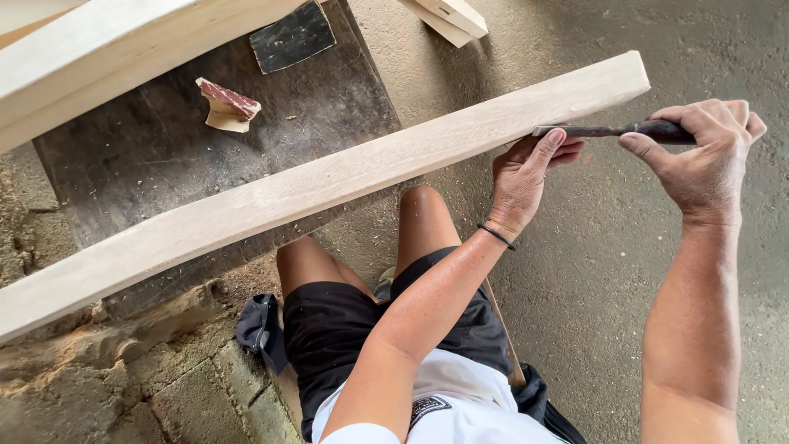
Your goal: The person smooths a long wooden plank with a sanding block, rubbing it along the length and edges. They then use a chisel to scrape and refine the surface of the plank, removing small wood shavings.
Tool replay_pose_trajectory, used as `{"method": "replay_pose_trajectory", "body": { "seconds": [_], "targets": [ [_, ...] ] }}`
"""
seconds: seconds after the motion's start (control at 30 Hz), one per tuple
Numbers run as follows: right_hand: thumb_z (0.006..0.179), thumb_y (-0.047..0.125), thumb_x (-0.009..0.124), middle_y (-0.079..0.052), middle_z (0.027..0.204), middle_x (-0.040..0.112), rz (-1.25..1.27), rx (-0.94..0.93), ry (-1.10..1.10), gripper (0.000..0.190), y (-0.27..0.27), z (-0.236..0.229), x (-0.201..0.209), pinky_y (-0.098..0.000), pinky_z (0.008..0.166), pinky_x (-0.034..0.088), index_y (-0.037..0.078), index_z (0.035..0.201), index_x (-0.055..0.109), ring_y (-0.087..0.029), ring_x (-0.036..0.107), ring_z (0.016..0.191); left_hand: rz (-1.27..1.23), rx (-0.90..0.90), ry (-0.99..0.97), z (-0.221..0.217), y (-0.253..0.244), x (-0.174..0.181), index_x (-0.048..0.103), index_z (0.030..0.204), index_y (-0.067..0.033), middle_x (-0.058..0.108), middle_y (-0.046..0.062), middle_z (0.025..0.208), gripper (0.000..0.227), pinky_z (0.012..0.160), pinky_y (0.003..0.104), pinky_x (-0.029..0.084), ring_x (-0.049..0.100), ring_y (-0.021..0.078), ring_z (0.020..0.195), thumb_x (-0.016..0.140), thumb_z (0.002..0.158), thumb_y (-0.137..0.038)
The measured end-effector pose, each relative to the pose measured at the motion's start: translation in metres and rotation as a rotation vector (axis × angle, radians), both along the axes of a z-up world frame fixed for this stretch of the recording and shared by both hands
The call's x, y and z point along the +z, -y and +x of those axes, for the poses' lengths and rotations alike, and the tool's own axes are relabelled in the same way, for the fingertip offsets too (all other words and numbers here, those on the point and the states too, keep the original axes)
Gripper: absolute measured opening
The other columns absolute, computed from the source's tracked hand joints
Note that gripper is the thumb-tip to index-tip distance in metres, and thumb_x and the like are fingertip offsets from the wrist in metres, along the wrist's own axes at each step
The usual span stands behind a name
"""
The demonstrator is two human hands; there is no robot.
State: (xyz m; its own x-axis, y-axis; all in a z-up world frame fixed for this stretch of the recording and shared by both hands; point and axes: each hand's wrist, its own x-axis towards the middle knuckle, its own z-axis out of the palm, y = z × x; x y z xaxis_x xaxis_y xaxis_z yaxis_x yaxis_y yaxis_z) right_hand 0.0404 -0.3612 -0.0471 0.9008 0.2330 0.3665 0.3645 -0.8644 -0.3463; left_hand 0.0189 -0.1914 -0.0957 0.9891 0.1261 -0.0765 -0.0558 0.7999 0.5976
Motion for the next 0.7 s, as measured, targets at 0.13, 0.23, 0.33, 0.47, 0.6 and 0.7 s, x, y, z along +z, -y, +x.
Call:
{"method": "replay_pose_trajectory", "body": {
  "seconds": [0.13, 0.23, 0.33, 0.47, 0.6, 0.7],
  "targets": [
    [0.082, 0.032, 0.079, 0.0, 0.093, 0.058, -0.01, 0.007, 0.011, 0.026, -0.01, -0.003, 0.003, -0.0345, 0.092, 0.02, 0.014, 0.093, 0.064, -0.022, 0.045, 0.097, 0.017, 0.02, 0.006, -0.003, -0.006, -0.001, 0.059, 0.09, -0.0023, 0.061, 0.014, 0.087, 0.011, 0.07, 0.032, 0.053, 0.062, 0.0242, 0.075, 0.054, 0.086, -0.011],
    [0.08, 0.032, 0.079, 0.0, 0.093, 0.057, 0.0, 0.015, -0.008, 0.026, -0.016, -0.002, 0.004, -0.0349, 0.092, 0.019, 0.014, 0.092, 0.064, -0.021, 0.044, 0.098, 0.042, 0.029, 0.004, -0.008, -0.014, 0.003, 0.06, 0.09, -0.0027, 0.062, 0.014, 0.085, 0.011, 0.07, 0.031, 0.052, 0.062, 0.0243, 0.075, 0.054, 0.085, -0.011],
    [0.078, 0.033, 0.078, 0.0, 0.093, 0.057, 0.004, 0.026, -0.011, 0.027, -0.026, -0.006, 0.01, -0.0341, 0.089, 0.019, 0.014, 0.092, 0.064, -0.021, 0.043, 0.097, 0.047, 0.039, -0.014, -0.013, -0.022, 0.006, 0.059, 0.09, -0.0018, 0.061, 0.015, 0.085, 0.012, 0.071, 0.033, 0.053, 0.062, 0.0239, 0.075, 0.054, 0.085, -0.012],
    [0.078, 0.033, 0.078, -0.001, 0.094, 0.058, -0.003, 0.05, 0.016, 0.029, -0.035, -0.008, 0.01, -0.0348, 0.089, 0.019, 0.013, 0.092, 0.065, -0.023, 0.044, 0.097, 0.036, 0.052, -0.024, -0.017, -0.03, 0.002, 0.059, 0.09, -0.0017, 0.061, 0.015, 0.084, 0.013, 0.071, 0.033, 0.052, 0.062, 0.0242, 0.075, 0.055, 0.085, -0.012],
    [0.076, 0.033, 0.08, 0.0, 0.093, 0.06, -0.004, 0.056, 0.053, 0.029, -0.045, -0.011, 0.007, -0.0351, 0.089, 0.02, 0.013, 0.09, 0.065, -0.022, 0.045, 0.096, 0.049, 0.063, -0.026, -0.024, -0.041, 0.003, 0.059, 0.089, -0.0011, 0.061, 0.015, 0.085, 0.013, 0.071, 0.033, 0.052, 0.062, 0.0253, 0.076, 0.054, 0.084, -0.012],
    [0.075, 0.035, 0.081, 0.0, 0.092, 0.06, -0.011, 0.065, 0.079, 0.03, -0.053, -0.015, 0.007, -0.0344, 0.088, 0.02, 0.013, 0.089, 0.065, -0.022, 0.045, 0.096, 0.051, 0.078, -0.025, -0.029, -0.05, 0.006, 0.059, 0.088, -0.0003, 0.061, 0.016, 0.085, 0.013, 0.071, 0.034, 0.053, 0.061, 0.0267, 0.076, 0.054, 0.084, -0.011]
  ]
}}
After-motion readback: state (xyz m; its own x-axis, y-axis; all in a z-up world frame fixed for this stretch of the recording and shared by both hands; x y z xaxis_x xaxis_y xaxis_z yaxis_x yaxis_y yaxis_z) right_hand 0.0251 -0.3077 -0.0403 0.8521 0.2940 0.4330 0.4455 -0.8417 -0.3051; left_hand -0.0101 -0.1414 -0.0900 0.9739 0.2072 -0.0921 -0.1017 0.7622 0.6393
